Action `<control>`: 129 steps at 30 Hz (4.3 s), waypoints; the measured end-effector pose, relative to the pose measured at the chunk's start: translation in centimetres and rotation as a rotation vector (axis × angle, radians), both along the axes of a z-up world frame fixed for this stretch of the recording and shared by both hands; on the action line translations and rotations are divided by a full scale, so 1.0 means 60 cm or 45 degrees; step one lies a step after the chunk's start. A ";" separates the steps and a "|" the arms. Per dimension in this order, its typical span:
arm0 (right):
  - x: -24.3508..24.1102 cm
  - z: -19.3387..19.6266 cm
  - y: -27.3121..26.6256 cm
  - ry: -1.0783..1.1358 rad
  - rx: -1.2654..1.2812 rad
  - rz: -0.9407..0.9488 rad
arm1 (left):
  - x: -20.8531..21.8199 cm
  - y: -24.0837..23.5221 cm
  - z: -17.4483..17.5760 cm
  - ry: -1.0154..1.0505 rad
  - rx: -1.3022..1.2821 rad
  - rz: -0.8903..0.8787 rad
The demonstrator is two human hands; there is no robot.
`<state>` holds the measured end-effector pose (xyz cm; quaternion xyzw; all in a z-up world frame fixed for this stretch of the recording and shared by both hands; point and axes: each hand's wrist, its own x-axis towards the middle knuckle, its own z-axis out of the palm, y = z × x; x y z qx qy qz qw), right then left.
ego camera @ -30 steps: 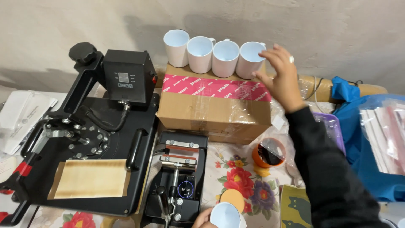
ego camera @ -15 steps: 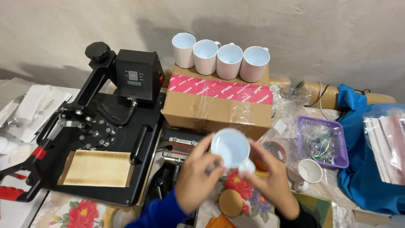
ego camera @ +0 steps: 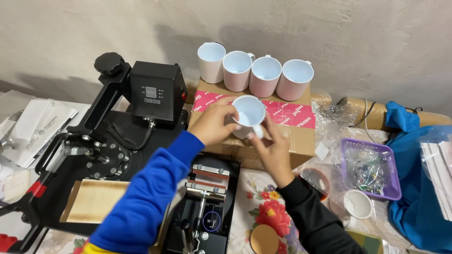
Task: Organizing and arranging white ceramic mugs on a workspace, placing them in rows on a cardboard box and a side table.
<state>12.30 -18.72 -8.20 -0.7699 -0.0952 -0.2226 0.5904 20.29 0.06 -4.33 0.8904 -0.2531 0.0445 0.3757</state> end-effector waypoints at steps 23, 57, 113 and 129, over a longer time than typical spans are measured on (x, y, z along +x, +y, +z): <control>0.274 0.107 0.032 -0.334 -1.234 -0.239 | 0.220 0.123 0.014 0.324 -0.575 0.213; 0.303 0.125 -0.093 -0.167 -1.830 -0.058 | 0.218 0.132 0.034 0.308 -0.418 0.352; 0.076 0.048 0.093 0.172 -0.396 0.422 | -0.107 0.054 0.027 0.318 -0.241 0.440; 0.179 0.016 0.179 0.264 -0.160 0.400 | 0.151 0.166 -0.086 0.471 -0.916 0.249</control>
